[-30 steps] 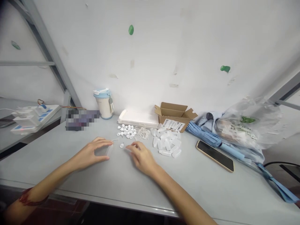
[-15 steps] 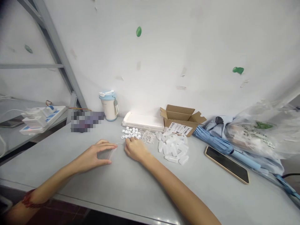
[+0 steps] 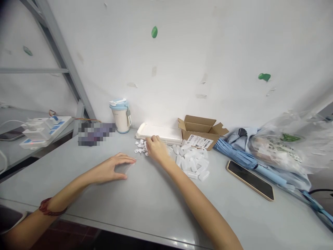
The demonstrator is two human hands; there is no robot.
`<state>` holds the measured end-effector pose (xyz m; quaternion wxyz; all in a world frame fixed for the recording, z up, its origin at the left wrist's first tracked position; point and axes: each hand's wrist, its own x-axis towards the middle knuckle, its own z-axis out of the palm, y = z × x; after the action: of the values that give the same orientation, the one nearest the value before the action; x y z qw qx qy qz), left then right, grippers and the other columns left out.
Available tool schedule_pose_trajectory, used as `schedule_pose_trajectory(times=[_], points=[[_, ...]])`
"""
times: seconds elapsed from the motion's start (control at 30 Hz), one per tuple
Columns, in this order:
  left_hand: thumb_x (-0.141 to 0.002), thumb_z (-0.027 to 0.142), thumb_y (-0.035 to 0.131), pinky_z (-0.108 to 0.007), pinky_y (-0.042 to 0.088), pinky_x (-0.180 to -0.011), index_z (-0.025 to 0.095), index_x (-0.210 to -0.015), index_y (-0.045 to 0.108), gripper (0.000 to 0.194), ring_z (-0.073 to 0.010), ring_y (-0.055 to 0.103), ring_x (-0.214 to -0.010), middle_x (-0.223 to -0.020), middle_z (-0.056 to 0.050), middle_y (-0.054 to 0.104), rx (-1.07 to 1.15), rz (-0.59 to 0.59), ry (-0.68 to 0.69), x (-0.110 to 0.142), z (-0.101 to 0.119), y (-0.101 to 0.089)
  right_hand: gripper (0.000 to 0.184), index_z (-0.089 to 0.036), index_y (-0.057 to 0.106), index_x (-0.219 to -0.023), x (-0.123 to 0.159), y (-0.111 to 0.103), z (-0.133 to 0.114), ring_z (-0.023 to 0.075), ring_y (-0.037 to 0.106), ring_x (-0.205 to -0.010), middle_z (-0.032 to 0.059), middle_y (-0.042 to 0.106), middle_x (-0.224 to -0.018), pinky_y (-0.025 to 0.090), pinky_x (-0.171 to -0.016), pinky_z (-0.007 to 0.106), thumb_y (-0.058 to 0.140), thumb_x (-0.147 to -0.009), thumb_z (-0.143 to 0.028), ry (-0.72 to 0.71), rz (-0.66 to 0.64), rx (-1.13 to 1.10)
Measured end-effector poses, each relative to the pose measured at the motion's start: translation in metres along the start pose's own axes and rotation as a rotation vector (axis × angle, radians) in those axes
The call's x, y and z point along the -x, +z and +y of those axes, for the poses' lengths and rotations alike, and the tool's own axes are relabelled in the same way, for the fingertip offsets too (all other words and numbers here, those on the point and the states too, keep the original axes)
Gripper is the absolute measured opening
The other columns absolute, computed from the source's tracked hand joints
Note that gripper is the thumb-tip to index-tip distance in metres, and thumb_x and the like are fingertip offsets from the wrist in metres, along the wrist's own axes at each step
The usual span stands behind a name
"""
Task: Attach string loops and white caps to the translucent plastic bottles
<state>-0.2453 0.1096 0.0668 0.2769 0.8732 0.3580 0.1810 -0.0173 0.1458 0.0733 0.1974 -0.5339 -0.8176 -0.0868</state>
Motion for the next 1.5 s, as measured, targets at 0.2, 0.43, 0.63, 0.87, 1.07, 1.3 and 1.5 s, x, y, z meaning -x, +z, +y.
schedule_pose_trajectory(times=[0.2, 0.43, 0.63, 0.87, 1.07, 1.3, 1.5], points=[[-0.074, 0.033, 0.067, -0.042, 0.043, -0.098, 0.029, -0.121, 0.057, 0.048, -0.0244, 0.049, -0.116, -0.123, -0.003, 0.060, 0.004, 0.028, 0.029, -0.001, -0.005, 0.002, 0.026, -0.016, 0.058, -0.105, 0.038, -0.018, 0.024, 0.0240, 0.052, -0.093, 0.0116, 0.060, -0.095, 0.043, -0.074, 0.032, 0.035, -0.093, -0.020, 0.072, 0.138, -0.061], [-0.072, 0.039, 0.070, -0.040, 0.040, -0.100, 0.028, -0.118, 0.058, 0.049, -0.0231, 0.048, -0.119, -0.126, -0.003, 0.058, -0.027, 0.003, 0.005, -0.001, -0.003, 0.000, 0.022, -0.017, 0.056, -0.100, 0.083, -0.027, 0.041, 0.0229, 0.055, -0.085, 0.0090, 0.061, -0.085, 0.044, -0.073, 0.033, 0.038, -0.092, -0.025, 0.106, 0.231, -0.141], [-0.074, 0.037, 0.067, -0.042, 0.042, -0.099, 0.028, -0.118, 0.058, 0.046, -0.0245, 0.049, -0.118, -0.124, -0.004, 0.060, -0.029, 0.018, 0.023, -0.001, -0.004, 0.000, 0.021, -0.018, 0.057, -0.098, 0.102, -0.030, 0.050, 0.0218, 0.055, -0.082, 0.0085, 0.061, -0.085, 0.043, -0.070, 0.032, 0.039, -0.091, -0.027, 0.171, 0.245, -0.238], [-0.075, 0.035, 0.066, -0.043, 0.044, -0.096, 0.029, -0.118, 0.059, 0.044, -0.0244, 0.053, -0.114, -0.122, -0.003, 0.061, -0.034, 0.022, 0.041, -0.001, -0.005, -0.001, 0.023, -0.017, 0.058, -0.095, 0.107, -0.033, 0.054, 0.0189, 0.053, -0.073, 0.0076, 0.061, -0.084, 0.042, -0.058, 0.028, 0.042, -0.089, -0.032, 0.330, 0.240, -0.377], [-0.076, 0.037, 0.066, -0.043, 0.039, -0.101, 0.030, -0.120, 0.055, 0.046, -0.0241, 0.045, -0.123, -0.132, -0.003, 0.054, -0.039, -0.012, 0.039, 0.000, -0.007, 0.000, 0.023, -0.016, 0.058, -0.095, 0.107, -0.030, 0.056, 0.0186, 0.053, -0.073, 0.0071, 0.061, -0.081, 0.042, -0.058, 0.028, 0.042, -0.089, -0.032, 0.312, 0.225, -0.379], [-0.077, 0.041, 0.065, -0.043, 0.038, -0.102, 0.030, -0.121, 0.055, 0.046, -0.0241, 0.043, -0.125, -0.134, -0.003, 0.052, -0.047, -0.023, 0.054, 0.000, -0.008, -0.001, 0.024, -0.016, 0.058, -0.097, 0.108, -0.030, 0.056, 0.0186, 0.053, -0.072, 0.0083, 0.061, -0.083, 0.042, -0.058, 0.028, 0.041, -0.089, -0.031, 0.307, 0.218, -0.356], [-0.078, 0.046, 0.063, -0.040, 0.037, -0.104, 0.029, -0.123, 0.053, 0.049, -0.0240, 0.040, -0.128, -0.137, -0.002, 0.049, -0.018, -0.025, -0.013, 0.000, 0.004, -0.006, 0.023, -0.016, 0.059, -0.100, 0.108, -0.029, 0.057, 0.0194, 0.056, -0.076, 0.0086, 0.063, -0.086, 0.043, -0.059, 0.028, 0.041, -0.088, -0.025, 0.278, 0.218, -0.288]])
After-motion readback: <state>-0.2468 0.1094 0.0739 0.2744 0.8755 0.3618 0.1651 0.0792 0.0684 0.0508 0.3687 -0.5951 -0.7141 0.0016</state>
